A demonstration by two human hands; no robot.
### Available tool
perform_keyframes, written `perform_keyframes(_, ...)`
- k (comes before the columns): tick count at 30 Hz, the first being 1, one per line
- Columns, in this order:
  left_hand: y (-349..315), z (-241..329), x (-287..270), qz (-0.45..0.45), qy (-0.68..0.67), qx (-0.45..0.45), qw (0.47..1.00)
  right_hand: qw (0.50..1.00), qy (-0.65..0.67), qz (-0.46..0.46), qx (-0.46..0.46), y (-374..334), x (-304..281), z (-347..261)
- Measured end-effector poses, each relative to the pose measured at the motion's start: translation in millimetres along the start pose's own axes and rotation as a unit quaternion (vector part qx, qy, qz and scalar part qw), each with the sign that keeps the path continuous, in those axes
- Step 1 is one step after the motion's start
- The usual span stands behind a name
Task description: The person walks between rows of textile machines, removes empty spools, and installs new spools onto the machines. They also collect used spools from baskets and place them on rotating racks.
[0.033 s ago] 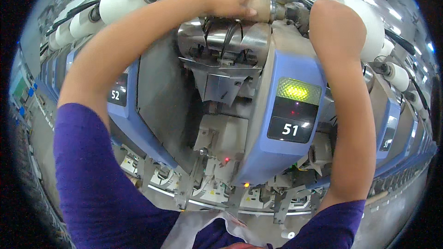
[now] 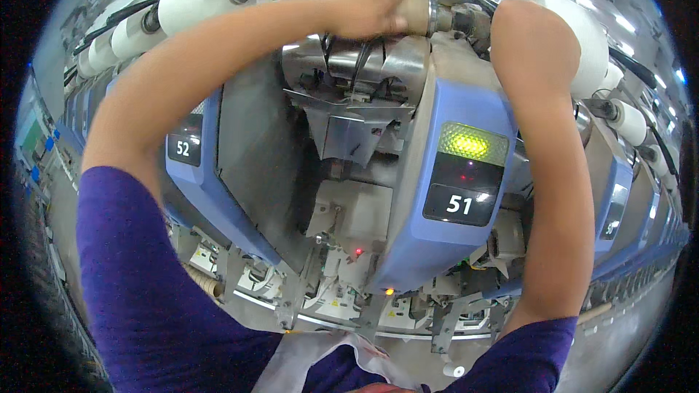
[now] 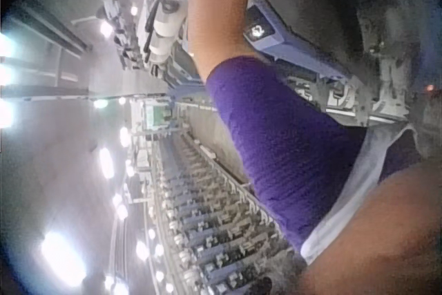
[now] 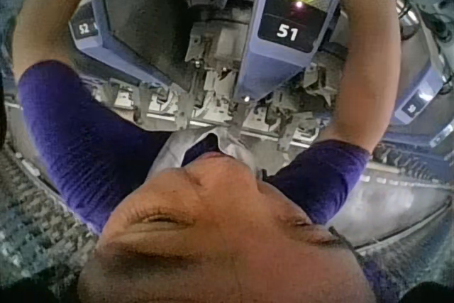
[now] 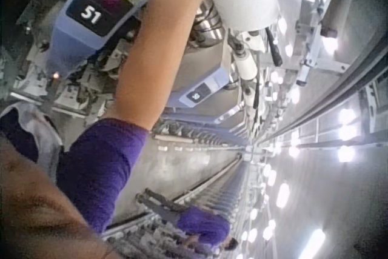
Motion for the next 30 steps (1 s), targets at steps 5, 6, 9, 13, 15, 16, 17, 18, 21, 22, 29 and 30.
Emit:
perform_keyframes(5, -32.4, 36.5, -16.1, -0.014, 0.044, 0.124, 0.991, 0.997, -0.001, 0.071, -0.028, -0.4, -2.2, -1.3)
perform_keyframes(6, -28.8, 28.0, -22.1, 0.024, 0.06, 0.107, 0.992, 0.994, 0.005, 0.104, -0.046, -1.1, -2.1, -0.7)
perform_keyframes(9, -10.8, -22.0, -19.4, 0.071, 0.056, -0.058, 0.994, 0.984, 0.02, 0.158, -0.077, -3.4, 1.1, 1.9)
perform_keyframes(13, -39.8, 3.9, -4.1, -0.106, 0.107, -0.064, 0.986, 0.984, 0.0, 0.164, -0.068, -4.3, 6.4, 2.7)
perform_keyframes(15, -62.4, 28.6, -4.3, -0.164, 0.133, -0.002, 0.978, 0.986, 0.003, 0.155, -0.065, -4.4, 6.3, 1.9)
perform_keyframes(16, -72.8, 32.3, -1.0, -0.228, 0.1, 0.029, 0.968, 0.985, 0.004, 0.16, -0.067, -4.9, 5.3, 1.3)
perform_keyframes(17, -68.4, 32.6, -7.7, -0.125, 0.128, 0.05, 0.983, 0.987, 0.01, 0.15, -0.064, -4.8, 4.8, 1.0)
perform_keyframes(18, -68.1, 28.7, -10.8, -0.061, 0.163, 0.057, 0.983, 0.987, 0.014, 0.145, -0.063, -4.9, 3.9, 0.6)
perform_keyframes(21, -44.4, -13.1, -21.2, 0.072, 0.193, -0.072, 0.976, 0.991, 0.007, 0.12, -0.058, -4.3, 3.0, 0.4)
perform_keyframes(22, -39.6, -26.4, -22.5, 0.099, 0.173, -0.142, 0.97, 0.992, -0.004, 0.118, -0.055, -3.7, 3.0, 0.4)
perform_keyframes(29, -85.8, -3.3, 2.2, -0.233, 0.039, -0.099, 0.967, 0.992, 0.005, 0.115, -0.054, -3.1, 3.5, 0.6)
perform_keyframes(30, -85.8, -0.2, -2.9, -0.144, 0.054, -0.082, 0.985, 0.992, 0.005, 0.116, -0.054, -3.3, 3.4, 0.3)
Point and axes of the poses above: each hand's wrist, its own y-axis towards the middle knuckle, its own x-axis out of the palm, z = x × y, the point moved 3 cm from there along y, towards the middle knuckle, and after that the axes turned 12 degrees about x, right-handed, at the moved point
